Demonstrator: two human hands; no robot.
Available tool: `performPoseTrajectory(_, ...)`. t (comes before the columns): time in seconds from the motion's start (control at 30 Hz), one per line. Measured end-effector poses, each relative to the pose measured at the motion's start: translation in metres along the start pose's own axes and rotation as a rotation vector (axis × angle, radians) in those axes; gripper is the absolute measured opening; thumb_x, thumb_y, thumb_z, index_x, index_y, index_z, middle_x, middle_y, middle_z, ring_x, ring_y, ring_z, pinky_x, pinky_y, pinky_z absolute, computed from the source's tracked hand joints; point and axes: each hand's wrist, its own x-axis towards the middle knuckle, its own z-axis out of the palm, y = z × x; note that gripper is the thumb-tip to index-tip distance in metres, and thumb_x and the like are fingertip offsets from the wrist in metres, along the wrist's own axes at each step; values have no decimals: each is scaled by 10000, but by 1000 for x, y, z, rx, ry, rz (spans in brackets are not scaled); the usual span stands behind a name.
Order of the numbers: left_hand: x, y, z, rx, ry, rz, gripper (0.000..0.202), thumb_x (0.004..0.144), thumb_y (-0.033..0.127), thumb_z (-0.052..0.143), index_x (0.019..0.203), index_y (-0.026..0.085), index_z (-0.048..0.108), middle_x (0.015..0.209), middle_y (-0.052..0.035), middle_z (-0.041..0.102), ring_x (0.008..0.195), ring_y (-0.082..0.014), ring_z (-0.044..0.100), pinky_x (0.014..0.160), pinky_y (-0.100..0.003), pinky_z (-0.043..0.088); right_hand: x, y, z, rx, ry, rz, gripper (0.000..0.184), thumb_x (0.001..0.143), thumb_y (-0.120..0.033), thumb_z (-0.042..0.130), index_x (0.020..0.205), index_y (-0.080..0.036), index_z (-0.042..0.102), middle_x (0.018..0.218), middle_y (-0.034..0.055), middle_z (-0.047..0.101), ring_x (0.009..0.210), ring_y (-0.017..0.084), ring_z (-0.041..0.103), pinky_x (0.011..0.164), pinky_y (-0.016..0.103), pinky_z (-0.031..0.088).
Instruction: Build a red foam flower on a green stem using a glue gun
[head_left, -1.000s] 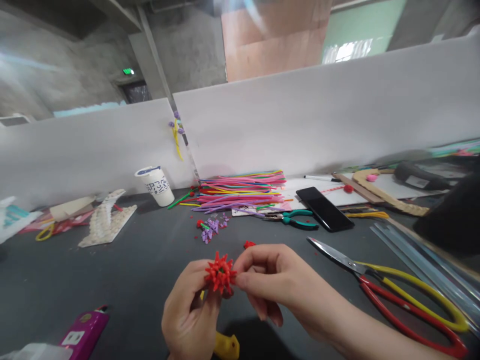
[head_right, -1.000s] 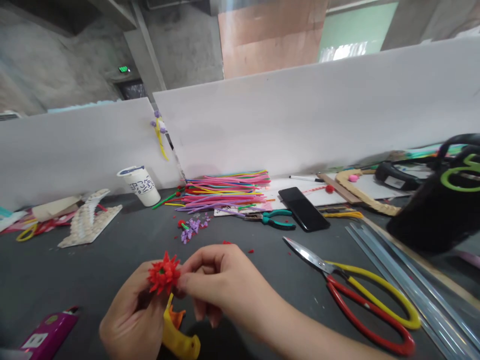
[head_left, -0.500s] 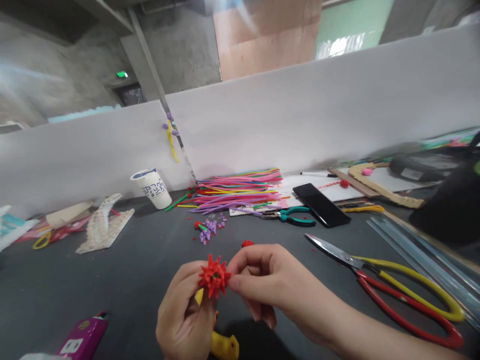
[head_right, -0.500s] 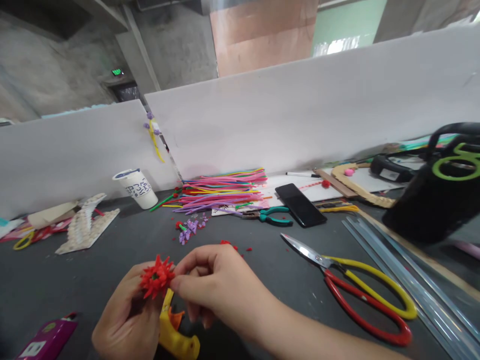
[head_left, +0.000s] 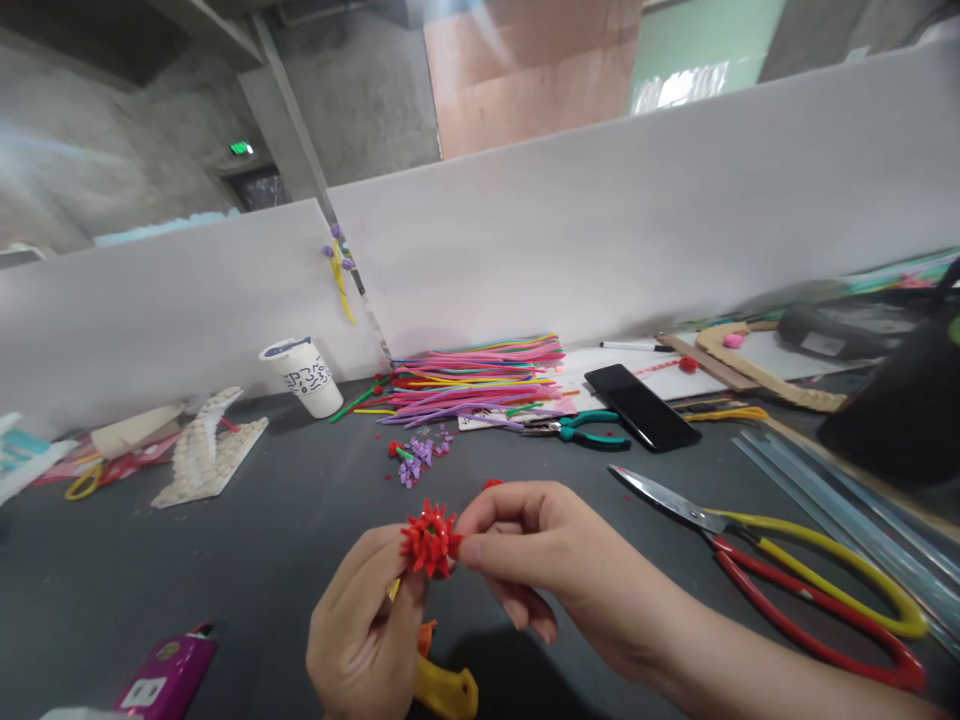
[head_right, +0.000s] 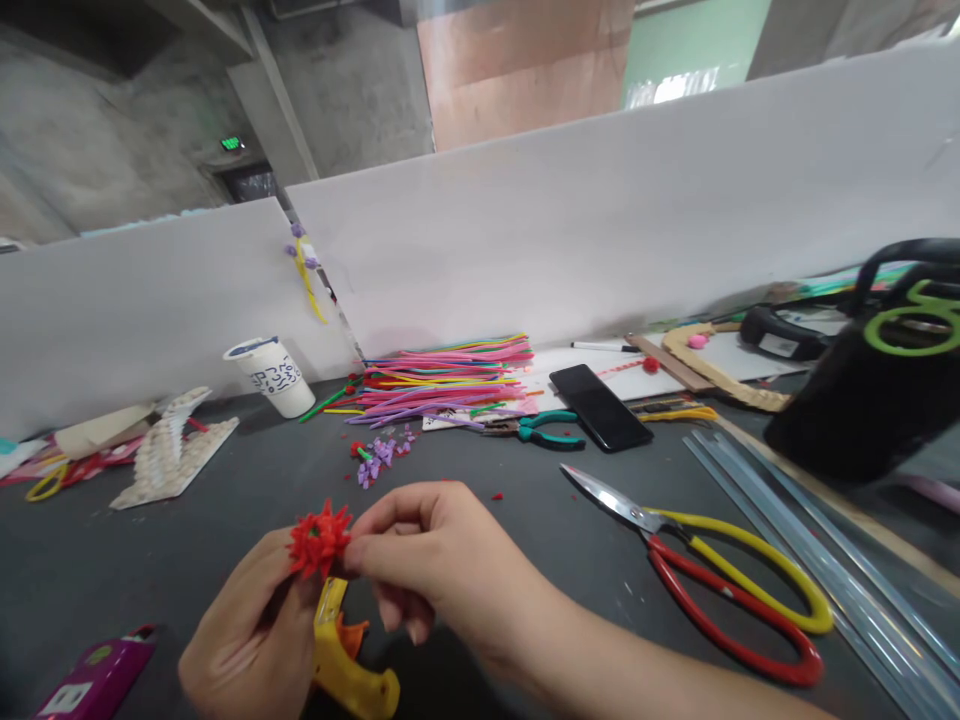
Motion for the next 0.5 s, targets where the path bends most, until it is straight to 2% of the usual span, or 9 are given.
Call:
performPoseTrajectory(0.17, -3, -1, -3, 43, -24, -14, 274, 730, -56, 613, 891, 156, 680, 810, -14, 684, 710, -142, 636, 653, -242, 527, 0, -1, -1, 60, -17, 31, 181, 643, -305, 703, 668, -147, 617, 362, -85, 486, 300, 19, 345, 311, 133, 256)
performPoseTrajectory(0.5, -6, -4, -4, 110, 11, 46, 282, 711, -41, 633, 895, 162, 700, 843, -39, 716, 725, -180, 672, 644, -276, 561, 0, -1, 1, 87, -11, 50, 276, 604, -380, 751, 667, -149, 613, 359, -84, 487, 300, 20, 346, 313, 144, 249)
